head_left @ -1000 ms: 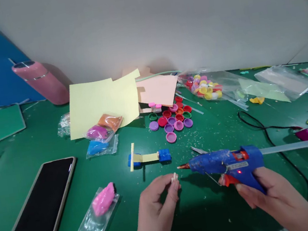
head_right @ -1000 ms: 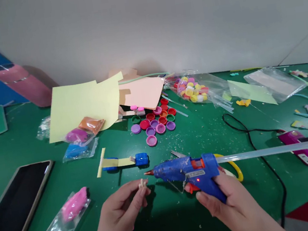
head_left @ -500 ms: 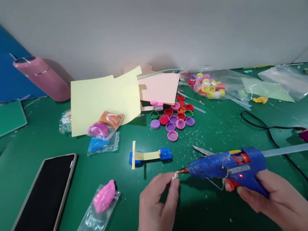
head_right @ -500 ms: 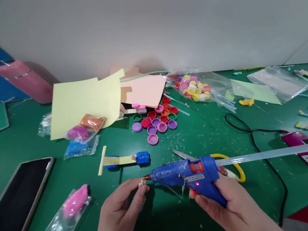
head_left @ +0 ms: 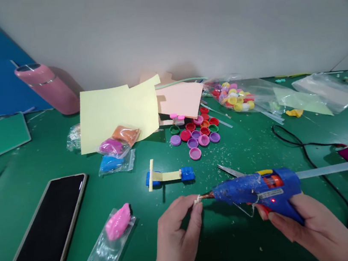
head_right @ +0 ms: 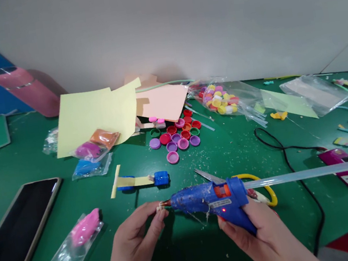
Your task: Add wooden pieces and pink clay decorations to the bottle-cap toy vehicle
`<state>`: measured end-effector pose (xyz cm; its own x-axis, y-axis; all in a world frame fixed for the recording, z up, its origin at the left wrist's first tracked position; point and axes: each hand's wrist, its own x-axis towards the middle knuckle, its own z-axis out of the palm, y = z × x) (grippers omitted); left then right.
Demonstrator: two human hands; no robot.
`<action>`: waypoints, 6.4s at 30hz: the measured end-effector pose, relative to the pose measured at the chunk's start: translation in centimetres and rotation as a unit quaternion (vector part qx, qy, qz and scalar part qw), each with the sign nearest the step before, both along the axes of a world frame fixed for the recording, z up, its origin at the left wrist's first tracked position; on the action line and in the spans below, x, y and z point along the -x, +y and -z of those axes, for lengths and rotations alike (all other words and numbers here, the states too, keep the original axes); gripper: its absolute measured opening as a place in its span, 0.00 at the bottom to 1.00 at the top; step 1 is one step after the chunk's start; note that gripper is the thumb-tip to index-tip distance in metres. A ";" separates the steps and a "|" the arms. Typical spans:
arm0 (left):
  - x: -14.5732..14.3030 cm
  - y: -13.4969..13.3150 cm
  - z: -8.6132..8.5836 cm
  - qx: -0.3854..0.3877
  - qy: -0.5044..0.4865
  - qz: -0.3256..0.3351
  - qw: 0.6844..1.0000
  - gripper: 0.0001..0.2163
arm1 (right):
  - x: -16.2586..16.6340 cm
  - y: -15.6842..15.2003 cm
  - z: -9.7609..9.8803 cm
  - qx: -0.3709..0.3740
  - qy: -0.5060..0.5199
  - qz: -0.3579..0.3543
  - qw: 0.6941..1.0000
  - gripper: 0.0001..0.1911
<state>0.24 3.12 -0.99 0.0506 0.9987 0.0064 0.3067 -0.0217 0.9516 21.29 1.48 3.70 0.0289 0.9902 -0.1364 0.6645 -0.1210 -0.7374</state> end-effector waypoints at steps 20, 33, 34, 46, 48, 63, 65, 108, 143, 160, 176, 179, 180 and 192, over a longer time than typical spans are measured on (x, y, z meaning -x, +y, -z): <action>0.0 -0.1 0.0 -0.035 0.004 0.002 0.999 0.05 | -0.8 0.0 0.1 0.040 -0.020 -0.056 0.997 0.17; 0.0 -0.2 0.1 -0.012 -0.006 0.001 1.000 0.05 | -1.1 -0.3 0.6 0.046 -0.027 -0.046 0.997 0.18; 0.0 -0.1 0.0 -0.010 -0.007 -0.002 1.000 0.04 | -1.1 -0.3 0.6 0.045 -0.026 -0.044 0.998 0.17; 0.0 -0.5 0.2 0.082 -0.069 0.005 0.994 0.06 | 0.1 0.5 0.1 0.022 0.022 -0.036 0.999 0.14; 0.0 -0.4 0.0 0.111 -0.102 0.004 0.989 0.07 | 0.5 1.1 0.2 0.026 0.061 -0.015 0.998 0.14; -0.3 0.1 -0.9 0.232 -0.272 -0.031 0.934 0.07 | -3.8 5.2 3.3 -0.066 -0.011 0.082 0.994 0.15; -0.4 0.2 -1.0 0.256 -0.316 -0.043 0.913 0.07 | -4.9 6.1 4.0 -0.074 -0.120 0.086 0.986 0.17; 0.9 0.2 0.4 -0.061 0.159 -0.097 0.981 0.19 | 6.8 9.3 4.1 0.010 0.223 -0.121 0.967 0.08; 0.9 1.3 2.4 -0.115 0.287 -0.027 0.950 0.21 | 7.6 9.3 5.0 -0.027 0.199 -0.113 0.973 0.06; 1.0 1.3 2.6 -0.111 0.279 -0.024 0.954 0.20 | 6.3 8.7 5.0 -0.142 0.057 -0.196 0.969 0.12; 1.0 1.4 2.7 -0.112 0.283 -0.023 0.952 0.21 | 6.5 8.7 5.3 -0.162 0.036 -0.194 0.967 0.09; 1.1 1.3 2.7 -0.114 0.281 -0.024 0.952 0.21 | 6.5 8.7 5.3 -0.162 0.039 -0.193 0.967 0.08; 1.1 1.3 2.7 -0.115 0.281 -0.025 0.953 0.21 | 6.5 8.7 5.3 -0.163 0.042 -0.191 0.967 0.08; 1.0 1.5 2.7 -0.111 0.273 -0.028 0.955 0.22 | 6.9 8.6 5.3 -0.121 0.107 -0.169 0.972 0.08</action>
